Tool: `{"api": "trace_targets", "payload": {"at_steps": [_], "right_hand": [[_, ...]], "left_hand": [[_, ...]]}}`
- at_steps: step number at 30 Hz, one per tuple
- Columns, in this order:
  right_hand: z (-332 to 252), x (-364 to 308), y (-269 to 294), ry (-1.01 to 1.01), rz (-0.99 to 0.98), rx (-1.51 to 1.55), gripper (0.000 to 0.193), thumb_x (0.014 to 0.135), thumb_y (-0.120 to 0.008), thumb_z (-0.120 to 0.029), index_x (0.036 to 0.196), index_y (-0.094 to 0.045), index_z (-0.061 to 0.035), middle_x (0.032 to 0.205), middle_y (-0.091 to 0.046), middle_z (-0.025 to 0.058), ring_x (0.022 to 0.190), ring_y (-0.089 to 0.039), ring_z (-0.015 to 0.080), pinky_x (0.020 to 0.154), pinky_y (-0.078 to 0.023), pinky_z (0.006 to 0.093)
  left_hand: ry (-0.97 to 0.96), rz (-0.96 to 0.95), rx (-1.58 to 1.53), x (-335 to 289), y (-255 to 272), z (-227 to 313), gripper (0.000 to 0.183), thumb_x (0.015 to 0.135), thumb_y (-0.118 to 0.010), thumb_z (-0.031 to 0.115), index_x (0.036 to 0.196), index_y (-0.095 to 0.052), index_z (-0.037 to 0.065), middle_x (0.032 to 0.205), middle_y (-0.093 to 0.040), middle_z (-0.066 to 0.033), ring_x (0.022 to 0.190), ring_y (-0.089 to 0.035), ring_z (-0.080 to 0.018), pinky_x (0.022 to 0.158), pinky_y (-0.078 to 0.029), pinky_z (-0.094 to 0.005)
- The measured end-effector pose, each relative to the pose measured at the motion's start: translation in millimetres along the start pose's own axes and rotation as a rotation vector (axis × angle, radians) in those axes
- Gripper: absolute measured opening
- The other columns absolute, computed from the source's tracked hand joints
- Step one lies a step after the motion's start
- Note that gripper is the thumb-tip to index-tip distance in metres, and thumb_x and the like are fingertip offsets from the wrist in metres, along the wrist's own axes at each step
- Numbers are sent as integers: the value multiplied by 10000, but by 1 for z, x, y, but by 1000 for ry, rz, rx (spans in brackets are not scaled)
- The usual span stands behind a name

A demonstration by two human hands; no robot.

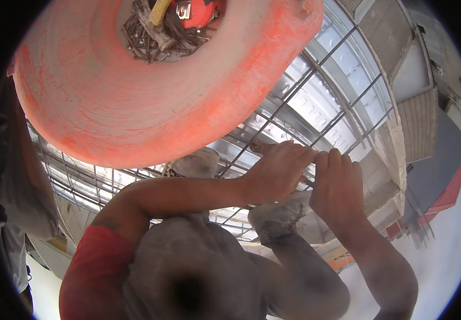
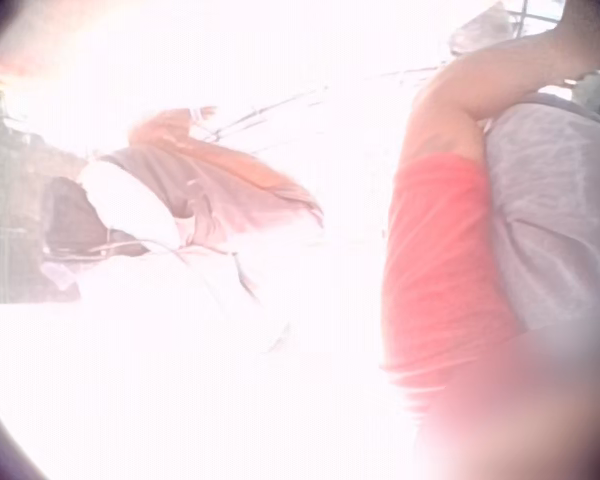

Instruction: The person secures a metal grid to a translucent roof using pliers and wire. They repeatedly position wire segments, twist them with pliers, and fasten the grid to the frame. A coworker is visible nearby, also working on the grid.

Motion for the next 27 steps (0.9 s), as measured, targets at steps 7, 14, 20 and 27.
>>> {"api": "trace_targets", "payload": {"at_steps": [7, 14, 20, 27], "right_hand": [[-12, -53, -37, -303, 149, 114, 395, 677, -636, -33, 1060, -546, -58, 889, -521, 88, 792, -551, 293, 632, -365, 421], [-39, -86, -56, -591, 270, 163, 449, 658, -672, 20, 1085, -560, -66, 937, -560, 79, 879, -579, 307, 721, -397, 425], [-57, -97, -61, -663, 338, 148, 452, 652, -674, 15, 1081, -562, -71, 950, -566, 78, 898, -584, 300, 730, -400, 421], [-25, -68, -27, -366, 406, -17, 355, 680, -646, -34, 1020, -591, -120, 855, -547, 37, 791, -572, 270, 666, -392, 411]], "left_hand": [[-121, 5, 84, -18, -14, 12, 389, 849, -633, 149, 1194, -556, -12, 1107, -577, -125, 1054, -578, -268, 933, -460, -414], [-209, -121, 52, -44, -31, 18, 359, 839, -614, 129, 1171, -544, 13, 1127, -568, -128, 1035, -566, -298, 936, -442, -454], [-286, -54, 114, -55, -25, 26, 245, 878, -575, 147, 1094, -579, 32, 1031, -580, -96, 1018, -587, -242, 964, -427, -416], [-154, 115, 195, -21, -17, 22, 271, 806, -593, 130, 1056, -576, 27, 953, -575, -88, 881, -565, -234, 765, -418, -368]]}}
Point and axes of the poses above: each hand's wrist, its own x-axis towards the middle knuckle, its own y-axis out of the back of the hand, z = x × y, the point moved 10 cm from there along x, towards the middle knuckle
